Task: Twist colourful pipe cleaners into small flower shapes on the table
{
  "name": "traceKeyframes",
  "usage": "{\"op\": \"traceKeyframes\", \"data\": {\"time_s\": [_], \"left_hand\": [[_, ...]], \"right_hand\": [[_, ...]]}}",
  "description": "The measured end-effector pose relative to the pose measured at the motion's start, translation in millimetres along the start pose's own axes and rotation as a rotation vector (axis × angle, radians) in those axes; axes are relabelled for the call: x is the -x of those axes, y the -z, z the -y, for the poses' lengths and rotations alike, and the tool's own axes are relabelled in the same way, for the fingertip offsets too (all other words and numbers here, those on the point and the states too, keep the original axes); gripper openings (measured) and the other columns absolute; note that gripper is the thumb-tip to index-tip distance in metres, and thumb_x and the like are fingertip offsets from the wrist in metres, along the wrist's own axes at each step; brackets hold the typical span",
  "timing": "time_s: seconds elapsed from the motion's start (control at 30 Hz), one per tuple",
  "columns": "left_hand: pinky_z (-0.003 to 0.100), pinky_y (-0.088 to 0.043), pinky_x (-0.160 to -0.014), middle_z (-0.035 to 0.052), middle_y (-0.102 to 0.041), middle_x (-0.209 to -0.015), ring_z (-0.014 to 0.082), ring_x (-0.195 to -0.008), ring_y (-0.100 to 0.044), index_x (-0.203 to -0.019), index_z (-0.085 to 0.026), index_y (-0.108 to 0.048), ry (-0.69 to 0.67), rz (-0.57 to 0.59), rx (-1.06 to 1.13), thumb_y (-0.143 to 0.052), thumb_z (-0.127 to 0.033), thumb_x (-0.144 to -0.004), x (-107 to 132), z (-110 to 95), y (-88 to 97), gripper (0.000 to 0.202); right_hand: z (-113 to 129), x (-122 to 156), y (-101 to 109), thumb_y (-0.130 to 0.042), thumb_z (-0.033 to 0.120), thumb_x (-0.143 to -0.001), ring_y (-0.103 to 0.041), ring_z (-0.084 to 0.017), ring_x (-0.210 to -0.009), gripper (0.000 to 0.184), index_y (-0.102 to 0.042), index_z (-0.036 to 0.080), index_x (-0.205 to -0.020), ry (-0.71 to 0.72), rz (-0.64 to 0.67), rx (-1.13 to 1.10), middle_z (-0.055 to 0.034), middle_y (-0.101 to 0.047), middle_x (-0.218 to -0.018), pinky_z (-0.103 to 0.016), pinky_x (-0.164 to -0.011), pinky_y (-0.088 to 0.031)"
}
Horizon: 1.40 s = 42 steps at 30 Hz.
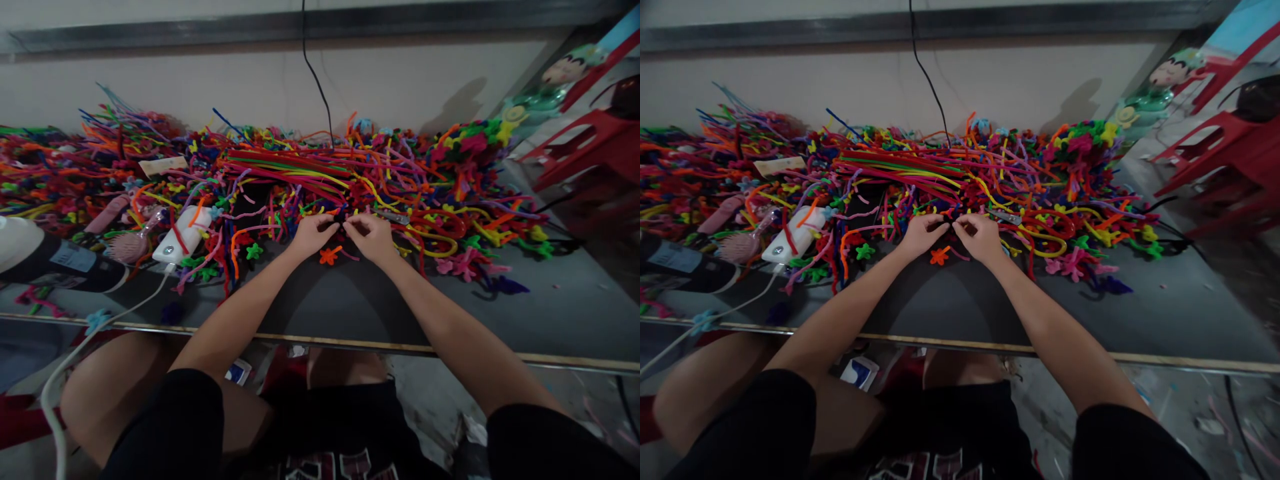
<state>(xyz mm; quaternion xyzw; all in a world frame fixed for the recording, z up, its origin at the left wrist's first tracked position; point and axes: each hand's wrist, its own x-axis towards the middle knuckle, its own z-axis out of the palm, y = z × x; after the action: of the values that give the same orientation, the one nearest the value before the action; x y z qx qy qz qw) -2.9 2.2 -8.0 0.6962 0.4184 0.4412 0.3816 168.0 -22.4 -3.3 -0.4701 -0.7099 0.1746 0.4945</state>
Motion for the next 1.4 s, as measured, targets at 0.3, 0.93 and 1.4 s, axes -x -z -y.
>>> {"op": "traceKeyframes", "data": {"time_s": [0.3, 0.93, 1.4], "left_hand": [[0.02, -0.032, -0.054, -0.005, -0.05, -0.058, 0.0058, -0.053, -0.04, -0.07, -0.014, -0.062, 0.043, 0.072, 0.03, -0.06, -0.028, -0.08, -1, -8, 4.0, 0.017], [0.02, -0.033, -0.054, -0.0041, -0.049, -0.06, 0.0066, -0.054, -0.044, -0.076, -0.014, -0.062, 0.119, 0.231, 0.077, -0.059, -0.036, -0.081, -3, 1, 7.3, 0.023], [0.02, -0.033, -0.053, -0.0034, -0.049, -0.059, 0.0072, -0.054, -0.045, -0.073, -0.014, -0.061, 0.082, 0.223, 0.025, -0.058, -0.037, -0.081, -4, 2, 6.9, 0.025]], "right_hand": [[-3, -2, 1, -0.066, 0.032, -0.082, -0.066, -0.015, -0.066, 0.017, -0.073, 0.019, -0.091, 0.043, 0.02, -0.013, -0.0047, -0.074, -0.083, -0.029, -0.063, -0.052], [-4, -2, 5, -0.069, 0.028, -0.083, -0.071, -0.017, -0.078, 0.008, -0.077, 0.026, -0.084, 0.177, 0.012, 0.063, -0.0016, -0.076, -0.083, -0.032, -0.074, -0.055], [-6, -1, 6, -0.067, 0.026, -0.084, -0.071, -0.017, -0.075, 0.009, -0.076, 0.023, -0.084, 0.264, -0.02, 0.098, -0.0021, -0.076, -0.082, -0.03, -0.071, -0.055]]}}
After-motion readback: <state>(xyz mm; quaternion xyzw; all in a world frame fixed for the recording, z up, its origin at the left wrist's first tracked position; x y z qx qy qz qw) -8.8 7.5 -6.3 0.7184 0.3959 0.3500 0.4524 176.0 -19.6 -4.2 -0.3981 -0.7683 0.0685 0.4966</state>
